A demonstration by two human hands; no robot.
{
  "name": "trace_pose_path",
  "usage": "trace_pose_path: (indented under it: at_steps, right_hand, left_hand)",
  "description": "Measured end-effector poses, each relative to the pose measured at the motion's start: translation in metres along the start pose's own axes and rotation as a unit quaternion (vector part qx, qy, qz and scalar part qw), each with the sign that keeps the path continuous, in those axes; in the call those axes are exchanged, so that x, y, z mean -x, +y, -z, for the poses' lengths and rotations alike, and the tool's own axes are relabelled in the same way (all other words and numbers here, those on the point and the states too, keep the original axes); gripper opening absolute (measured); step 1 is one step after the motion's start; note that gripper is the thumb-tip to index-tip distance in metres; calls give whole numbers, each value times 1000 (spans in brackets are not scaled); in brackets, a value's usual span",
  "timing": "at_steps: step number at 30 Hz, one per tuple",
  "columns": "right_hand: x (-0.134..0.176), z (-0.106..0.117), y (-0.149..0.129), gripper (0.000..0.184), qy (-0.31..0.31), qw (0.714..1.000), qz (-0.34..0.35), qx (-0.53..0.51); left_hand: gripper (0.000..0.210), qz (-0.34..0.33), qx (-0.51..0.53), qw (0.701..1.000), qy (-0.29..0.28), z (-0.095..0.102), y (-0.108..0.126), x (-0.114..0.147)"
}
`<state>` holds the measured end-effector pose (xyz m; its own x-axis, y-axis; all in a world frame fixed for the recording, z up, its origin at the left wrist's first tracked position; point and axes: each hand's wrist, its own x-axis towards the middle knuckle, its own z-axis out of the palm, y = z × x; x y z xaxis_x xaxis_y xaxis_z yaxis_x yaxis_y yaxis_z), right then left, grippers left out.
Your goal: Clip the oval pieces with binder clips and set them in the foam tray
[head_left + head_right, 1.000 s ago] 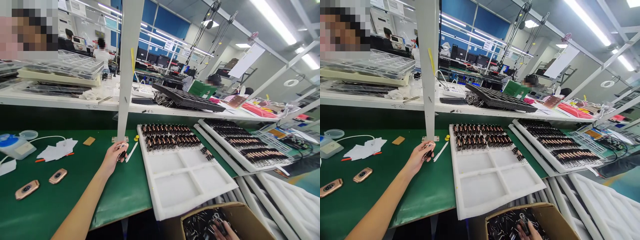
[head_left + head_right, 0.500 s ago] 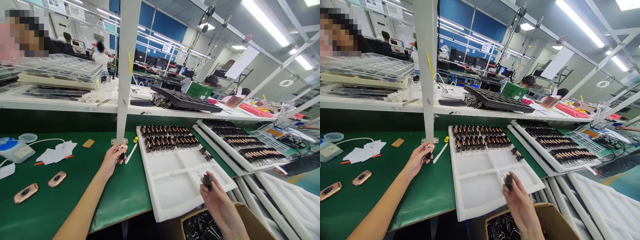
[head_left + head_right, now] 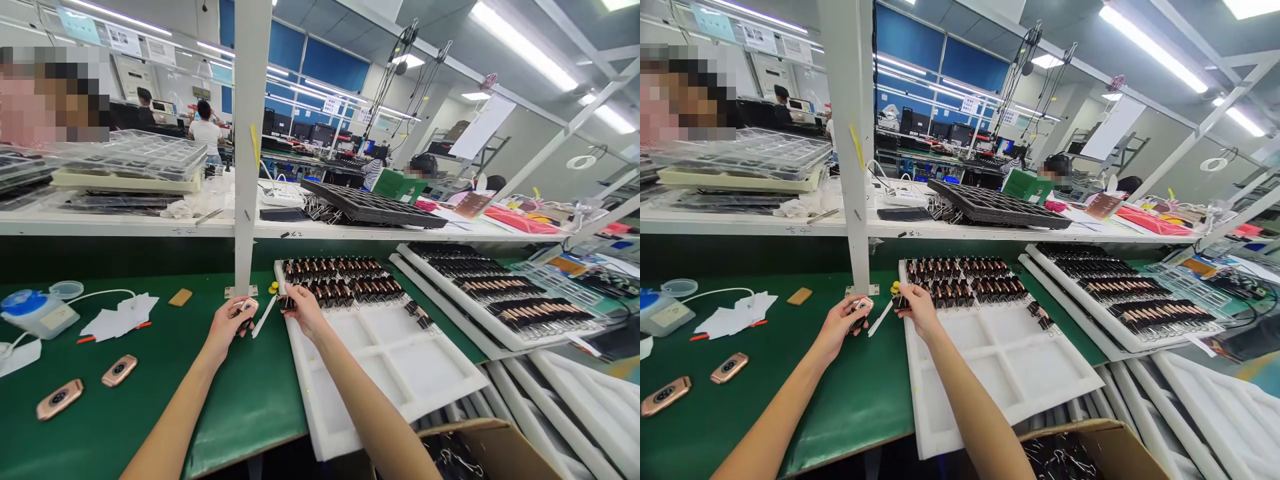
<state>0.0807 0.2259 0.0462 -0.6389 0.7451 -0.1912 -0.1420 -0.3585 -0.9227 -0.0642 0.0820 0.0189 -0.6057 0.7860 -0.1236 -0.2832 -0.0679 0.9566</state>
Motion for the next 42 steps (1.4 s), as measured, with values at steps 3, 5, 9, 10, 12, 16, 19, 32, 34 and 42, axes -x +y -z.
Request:
trace_pose_path:
  at_steps: [3,5,9,10,12,16,19,32,34,42]
  right_hand:
    - [-5,-8,12,52,3,999,52,3]
    - [-1,-6,15,47,-7,995,100,21]
    - [10,-1,12,36,-14,990,133,32]
    - [12,-1,11,42,-16,991,129,28]
    - [15,1,9,54,-31,992,116,29]
    - [19,4,7,57,-54,993,91,48]
    - [21,6,8,51,-45,994,74,61]
    - [21,10,16,58,20,989,116,93]
    - [21,11,16,59,13,991,107,75]
    - [26,13,9,50,-13,993,53,105]
  left_hand:
    - [57,-6,-7,1000,0,0,-2,-1]
    - [57,-7,-12,1000,1,0,-3,-1]
    - [54,-6,-24,1000,-10,-1,-3,0]
    - [54,-7,-25,1000,-14,-2,-3,0]
    - [55,-8,-25,1000,-16,-3,-2,1]
    - [57,-11,-33,999,-13,-4,0,2]
    - [56,-10,-49,999,-17,-4,1,3]
    - [45,-7,-60,996,-70,-7,3,7]
    - [43,-7,-63,994,-86,-7,2,7]
    - [46,11,-53,997,-63,-9,4,7]
